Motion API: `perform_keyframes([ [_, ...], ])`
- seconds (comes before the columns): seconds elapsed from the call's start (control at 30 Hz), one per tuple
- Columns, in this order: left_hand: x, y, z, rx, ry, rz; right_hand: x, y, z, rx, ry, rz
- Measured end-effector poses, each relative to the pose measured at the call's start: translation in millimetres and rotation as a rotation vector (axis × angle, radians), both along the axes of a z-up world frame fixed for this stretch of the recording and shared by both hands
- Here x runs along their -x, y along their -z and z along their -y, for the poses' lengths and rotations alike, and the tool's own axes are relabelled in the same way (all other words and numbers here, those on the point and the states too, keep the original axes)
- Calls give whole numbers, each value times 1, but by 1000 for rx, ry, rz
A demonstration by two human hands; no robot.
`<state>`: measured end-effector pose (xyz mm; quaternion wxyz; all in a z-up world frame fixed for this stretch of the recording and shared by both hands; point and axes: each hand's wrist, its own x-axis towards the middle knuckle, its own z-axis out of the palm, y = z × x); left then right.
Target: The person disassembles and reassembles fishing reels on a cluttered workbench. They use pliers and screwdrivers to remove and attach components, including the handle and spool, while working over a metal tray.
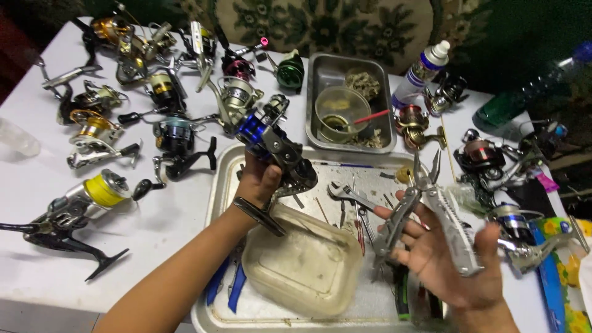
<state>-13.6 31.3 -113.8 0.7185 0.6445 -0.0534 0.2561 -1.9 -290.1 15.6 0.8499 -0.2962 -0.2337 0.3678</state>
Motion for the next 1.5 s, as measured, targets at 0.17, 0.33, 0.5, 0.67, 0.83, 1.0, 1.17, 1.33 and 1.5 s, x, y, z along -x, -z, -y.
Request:
perform_keyframes([
  [0.17, 2, -14, 2, 94, -57, -66, 0, 2, -16, 19, 24, -49],
  [0.33, 3, -17, 1, 310, 94, 52, -9, -8, -21, 110, 26, 42],
  [0.5, 5, -15, -3, 230, 122, 61, 1, -55, -50, 1223, 574, 335],
  [0.67, 7, -21, 2, 214, 132, 115, -30, -6, -33, 954, 669, 1020],
  [0.83, 6, -15, 4, 141, 100, 157, -35, 19, -31, 929, 674, 1001],
  [1.0, 8, -21, 8, 146, 225, 292, -28, 5, -45, 1001, 601, 1332],
  [1.17, 16, -23, 2, -119, 175, 202, -26, 14, -43, 1096, 516, 1427],
  [1.33, 22, -23, 2, -277, 142, 68, -25, 24, -43, 1097, 453, 1482],
  [1.5, 20, -17, 1, -313, 129, 206, -22, 22, -46, 978, 547, 1627],
])
